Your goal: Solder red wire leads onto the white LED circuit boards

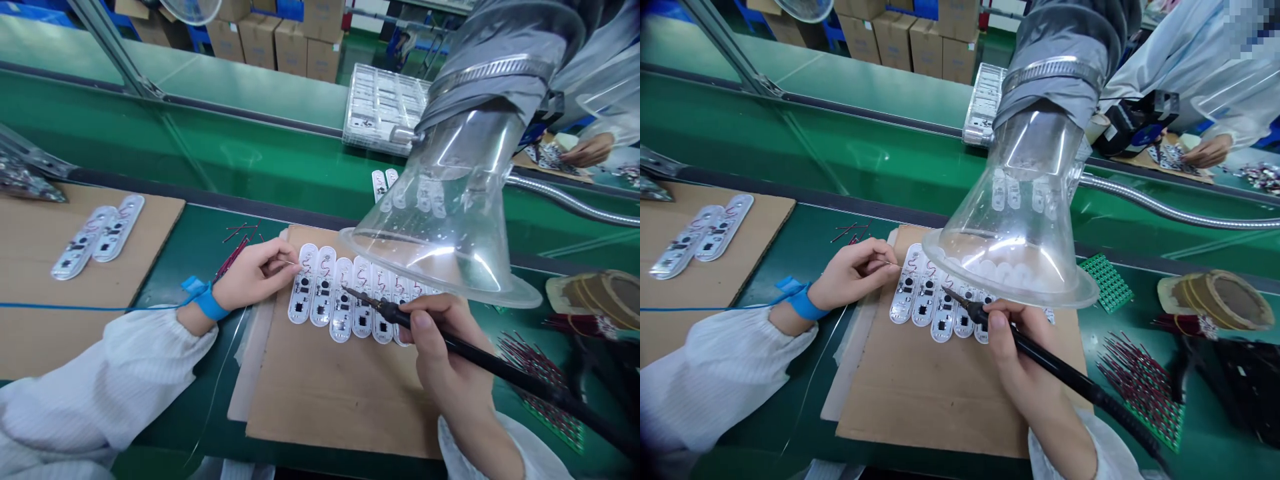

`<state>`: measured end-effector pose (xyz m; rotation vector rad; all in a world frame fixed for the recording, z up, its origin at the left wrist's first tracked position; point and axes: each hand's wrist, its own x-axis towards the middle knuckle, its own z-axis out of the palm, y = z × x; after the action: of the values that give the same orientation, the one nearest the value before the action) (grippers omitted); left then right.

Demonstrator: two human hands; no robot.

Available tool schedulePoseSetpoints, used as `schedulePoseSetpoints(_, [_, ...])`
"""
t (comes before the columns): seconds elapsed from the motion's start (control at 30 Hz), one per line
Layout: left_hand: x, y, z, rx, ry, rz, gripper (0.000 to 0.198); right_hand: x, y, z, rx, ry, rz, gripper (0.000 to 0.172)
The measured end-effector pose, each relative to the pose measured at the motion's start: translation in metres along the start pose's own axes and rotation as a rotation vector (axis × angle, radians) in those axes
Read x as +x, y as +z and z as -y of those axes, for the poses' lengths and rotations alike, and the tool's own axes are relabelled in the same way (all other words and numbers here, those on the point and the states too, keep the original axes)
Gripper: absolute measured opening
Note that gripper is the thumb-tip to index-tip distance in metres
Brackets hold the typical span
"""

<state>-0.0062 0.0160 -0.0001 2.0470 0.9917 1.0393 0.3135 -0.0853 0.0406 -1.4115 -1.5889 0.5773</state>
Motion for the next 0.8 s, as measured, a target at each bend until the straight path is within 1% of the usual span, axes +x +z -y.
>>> schedulePoseSetpoints(0.07, [-0.002, 0.002, 0.000, -0.051, -0.028, 0.026, 0.006, 0.003, 0.008, -0.005, -0.008, -0.001, 0.015, 0.023])
schedulePoseSetpoints(0.13, [-0.003, 0.006, -0.001, -0.066, -0.032, 0.060, 0.006, 0.001, 0.013, -0.016, -0.006, 0.013, 0.050, 0.020])
schedulePoseSetpoints(0.23, [-0.004, 0.008, -0.002, -0.050, -0.024, 0.075, 0.006, -0.004, 0.017, -0.030, -0.009, 0.039, 0.092, 0.016])
schedulePoseSetpoints(0.3, [-0.003, 0.008, -0.002, -0.038, -0.018, 0.074, 0.006, -0.006, 0.017, -0.034, -0.018, 0.049, 0.094, 0.016])
schedulePoseSetpoints(0.4, [-0.002, 0.008, -0.002, -0.024, -0.010, 0.080, 0.006, -0.005, 0.018, -0.033, -0.038, 0.055, 0.111, 0.018])
schedulePoseSetpoints(0.5, [-0.001, 0.008, -0.002, -0.003, -0.003, 0.092, 0.006, -0.003, 0.019, -0.029, -0.060, 0.030, 0.129, 0.016])
schedulePoseSetpoints(0.67, [-0.002, 0.009, -0.001, 0.018, 0.023, 0.101, 0.006, -0.003, 0.021, -0.026, -0.079, -0.009, 0.103, 0.014])
schedulePoseSetpoints(0.8, [-0.002, 0.008, -0.001, 0.020, 0.018, 0.090, 0.007, -0.002, 0.022, -0.025, -0.080, -0.023, 0.118, 0.015])
